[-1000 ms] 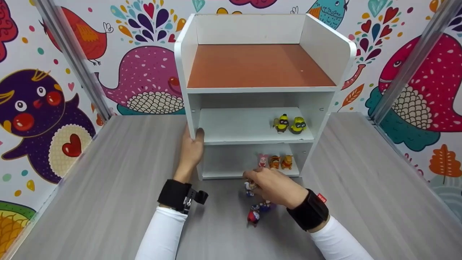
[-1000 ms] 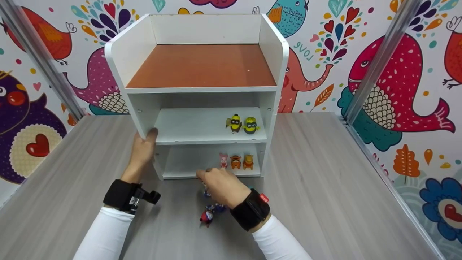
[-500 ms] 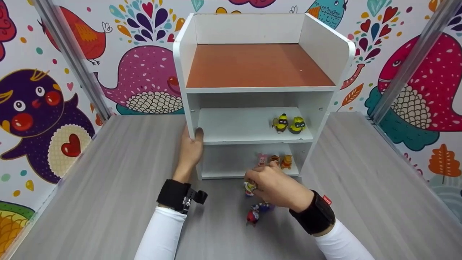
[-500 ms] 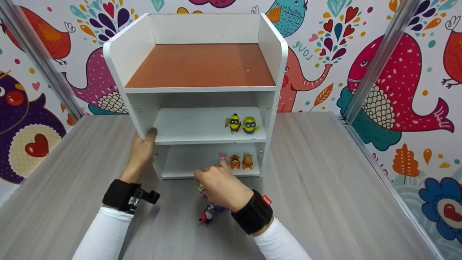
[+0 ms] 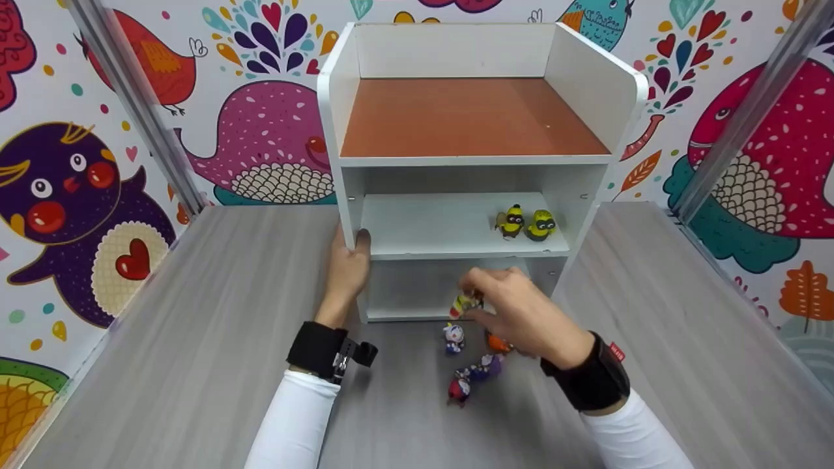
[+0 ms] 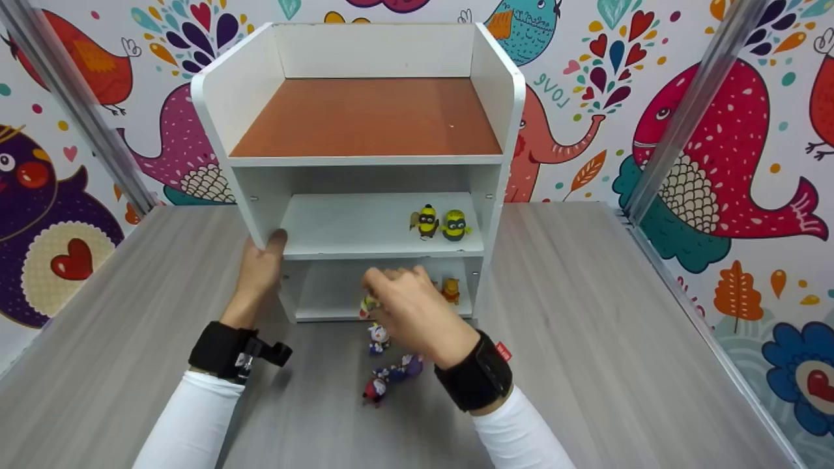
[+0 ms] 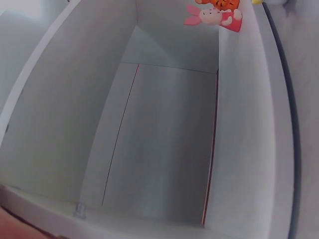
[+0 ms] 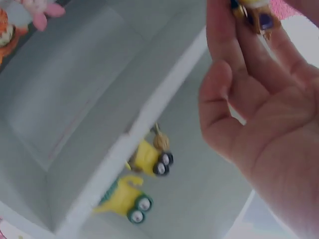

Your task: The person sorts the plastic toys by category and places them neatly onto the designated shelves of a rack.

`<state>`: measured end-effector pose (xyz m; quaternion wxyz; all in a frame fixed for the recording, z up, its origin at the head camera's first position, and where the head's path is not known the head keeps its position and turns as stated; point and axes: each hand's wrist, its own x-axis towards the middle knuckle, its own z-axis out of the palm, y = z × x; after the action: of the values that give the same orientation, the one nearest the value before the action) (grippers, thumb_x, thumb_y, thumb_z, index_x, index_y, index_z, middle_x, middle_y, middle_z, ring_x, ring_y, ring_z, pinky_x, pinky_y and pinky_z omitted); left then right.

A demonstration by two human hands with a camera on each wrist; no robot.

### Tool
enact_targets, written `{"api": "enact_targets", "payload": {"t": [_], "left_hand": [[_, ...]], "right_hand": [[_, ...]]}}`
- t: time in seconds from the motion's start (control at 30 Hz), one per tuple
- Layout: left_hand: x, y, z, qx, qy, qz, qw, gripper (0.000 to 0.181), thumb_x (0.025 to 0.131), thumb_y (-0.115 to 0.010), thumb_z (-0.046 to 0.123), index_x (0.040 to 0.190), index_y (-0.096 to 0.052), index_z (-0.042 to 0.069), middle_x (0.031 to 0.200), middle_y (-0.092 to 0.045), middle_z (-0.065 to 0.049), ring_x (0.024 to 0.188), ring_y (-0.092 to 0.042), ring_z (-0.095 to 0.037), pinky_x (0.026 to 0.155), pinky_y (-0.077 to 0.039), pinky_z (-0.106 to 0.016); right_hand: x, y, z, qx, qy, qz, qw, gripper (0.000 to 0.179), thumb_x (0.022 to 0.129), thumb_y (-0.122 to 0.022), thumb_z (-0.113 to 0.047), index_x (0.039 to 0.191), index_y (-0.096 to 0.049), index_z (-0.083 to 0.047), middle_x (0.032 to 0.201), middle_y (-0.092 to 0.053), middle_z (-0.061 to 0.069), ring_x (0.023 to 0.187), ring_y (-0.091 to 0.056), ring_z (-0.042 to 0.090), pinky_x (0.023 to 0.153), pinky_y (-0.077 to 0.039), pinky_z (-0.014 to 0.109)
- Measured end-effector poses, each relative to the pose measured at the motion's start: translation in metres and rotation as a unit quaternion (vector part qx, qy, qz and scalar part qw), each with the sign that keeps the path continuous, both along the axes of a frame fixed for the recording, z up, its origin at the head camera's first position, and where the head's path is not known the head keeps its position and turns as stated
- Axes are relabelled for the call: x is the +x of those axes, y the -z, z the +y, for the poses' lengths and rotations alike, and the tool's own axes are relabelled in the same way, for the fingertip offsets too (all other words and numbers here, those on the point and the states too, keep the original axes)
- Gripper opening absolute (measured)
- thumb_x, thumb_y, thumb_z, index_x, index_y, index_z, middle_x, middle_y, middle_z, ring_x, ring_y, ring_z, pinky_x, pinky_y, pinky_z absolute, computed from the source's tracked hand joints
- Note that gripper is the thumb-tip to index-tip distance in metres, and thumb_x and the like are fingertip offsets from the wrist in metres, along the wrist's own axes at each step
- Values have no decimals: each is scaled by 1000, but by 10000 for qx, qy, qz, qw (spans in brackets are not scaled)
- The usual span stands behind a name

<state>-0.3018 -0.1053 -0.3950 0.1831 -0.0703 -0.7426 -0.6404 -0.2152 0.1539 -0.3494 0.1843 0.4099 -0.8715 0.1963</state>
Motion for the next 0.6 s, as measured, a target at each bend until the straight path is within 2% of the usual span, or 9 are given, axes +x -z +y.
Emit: {"api": "enact_targets", "payload": {"t": [0.1, 0.2, 0.3, 0.43, 0.6], "left_hand": [[-1, 2, -1, -19, -5, -40, 10000, 58, 104, -39, 12, 158, -23, 1, 163, -28, -22, 153, -22, -36, 126, -17, -53], [-1, 1, -2, -61, -14, -55, 10000, 58, 104, -39, 12, 158, -23, 1, 163, -28, -21, 154, -22, -36, 126, -17, -53], [0, 0, -2, -78, -10, -42, 10000, 58, 104, -39, 12, 158, -23, 1, 163, -28, -21, 154, -22, -36, 126, -17, -53], [0, 0, -1, -57, -8, 27, 10000, 57, 103, -38, 10, 158, -24, 1, 163, -29, -22, 153, -23, -36, 127, -17, -53], [0, -1, 1, -37, -20, 25, 10000, 57, 103, -39, 10, 157, -26, 0, 162, -30, -22, 153, -23, -35, 127, -18, -52]], "right_hand": [[-4, -17, 2, -230, -39, -125, 9996, 26, 84, -78, -3, 106, -63, -5, 94, -73, 7, 84, -70, 17, 76, -58, 35], [-11, -35, 3, -358, 6, -98, 9993, 28, 85, -77, -1, 109, -64, -1, 99, -73, 11, 88, -70, 20, 76, -61, 36], [-20, -49, 1, -387, 232, -64, 9990, 30, 85, -77, -2, 112, -65, 0, 104, -71, 12, 93, -70, 23, 80, -60, 39], [-35, -58, -3, -356, 595, -88, 9976, 28, 89, -75, -7, 114, -66, -1, 105, -69, 14, 94, -68, 25, 81, -58, 39], [-51, -61, -3, -242, 935, -92, 9953, 29, 91, -73, -9, 119, -67, -1, 110, -71, 17, 98, -69, 29, 83, -57, 43]]}}
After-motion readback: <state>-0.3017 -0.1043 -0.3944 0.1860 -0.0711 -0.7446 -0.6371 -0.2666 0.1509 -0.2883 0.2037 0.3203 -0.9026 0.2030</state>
